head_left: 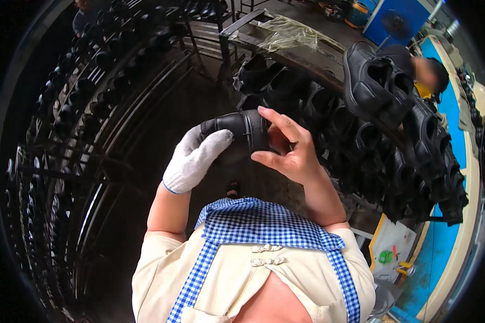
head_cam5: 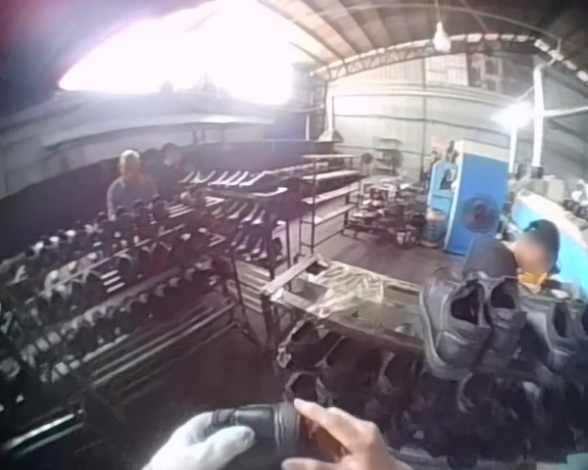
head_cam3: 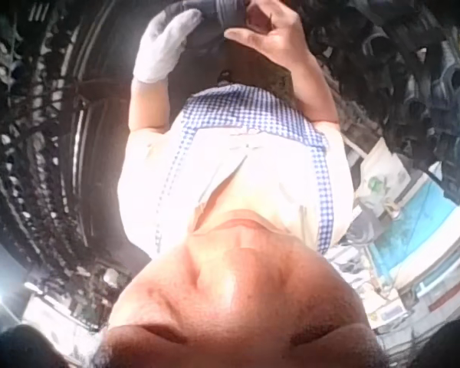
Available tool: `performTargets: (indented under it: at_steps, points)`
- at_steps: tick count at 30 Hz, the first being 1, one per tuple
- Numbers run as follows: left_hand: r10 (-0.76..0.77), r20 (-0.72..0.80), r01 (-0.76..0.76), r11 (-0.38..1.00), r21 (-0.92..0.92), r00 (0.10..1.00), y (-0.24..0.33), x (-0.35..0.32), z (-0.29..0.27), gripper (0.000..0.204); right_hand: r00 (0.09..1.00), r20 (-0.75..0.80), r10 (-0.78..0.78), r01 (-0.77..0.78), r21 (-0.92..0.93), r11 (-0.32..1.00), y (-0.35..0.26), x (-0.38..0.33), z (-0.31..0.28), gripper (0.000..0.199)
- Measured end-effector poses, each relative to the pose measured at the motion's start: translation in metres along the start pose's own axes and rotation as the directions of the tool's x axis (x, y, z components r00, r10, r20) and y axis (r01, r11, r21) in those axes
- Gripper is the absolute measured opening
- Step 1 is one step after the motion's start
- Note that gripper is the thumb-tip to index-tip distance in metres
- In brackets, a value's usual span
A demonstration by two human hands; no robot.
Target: The person picks up black shoes from a rack and inspects them by hand, using a small tool to probe the seams and edges. The person handles the shoes one at a time, turning them over to check different angles before placing them back on the rack.
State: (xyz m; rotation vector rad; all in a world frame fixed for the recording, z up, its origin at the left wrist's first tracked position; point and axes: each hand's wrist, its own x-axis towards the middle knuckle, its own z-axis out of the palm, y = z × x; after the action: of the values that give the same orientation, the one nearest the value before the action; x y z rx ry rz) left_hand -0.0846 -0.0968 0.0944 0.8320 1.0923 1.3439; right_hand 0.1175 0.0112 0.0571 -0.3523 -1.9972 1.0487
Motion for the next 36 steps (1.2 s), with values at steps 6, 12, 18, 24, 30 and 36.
performTargets:
  at_steps: [6,12,18,24,30,36]
  points:
    - [0.408,-0.062,-0.306,0.769,0.561,0.911,-0.027,-0.005,0.014,0.025,0.953,0.001,-0.302,0.266,-0.476,0.839,-0.013,0.003,0.004,0.035]
    - [0.461,-0.032,-0.313,0.650,0.692,0.887,-0.035,-0.003,0.018,0.023,0.925,0.155,-0.347,0.357,-0.667,0.654,-0.003,0.002,0.008,0.020]
    - [0.318,-0.129,-0.188,0.790,0.583,0.939,-0.041,-0.001,0.018,0.022,0.964,0.061,-0.257,0.260,-0.394,0.882,0.023,0.001,0.005,0.025]
    - [0.464,-0.001,-0.323,0.617,0.718,0.886,-0.045,0.006,0.020,0.018,0.913,0.204,-0.353,0.383,-0.727,0.570,-0.004,-0.002,-0.001,0.029]
    - [0.460,0.000,-0.292,0.564,0.772,0.888,-0.043,0.014,0.023,0.019,0.889,0.315,-0.333,0.431,-0.821,0.374,-0.007,0.007,0.006,0.010]
    - [0.460,-0.055,-0.305,0.669,0.678,0.886,-0.046,0.010,0.016,0.025,0.918,0.104,-0.382,0.378,-0.523,0.764,0.023,0.023,0.006,0.014]
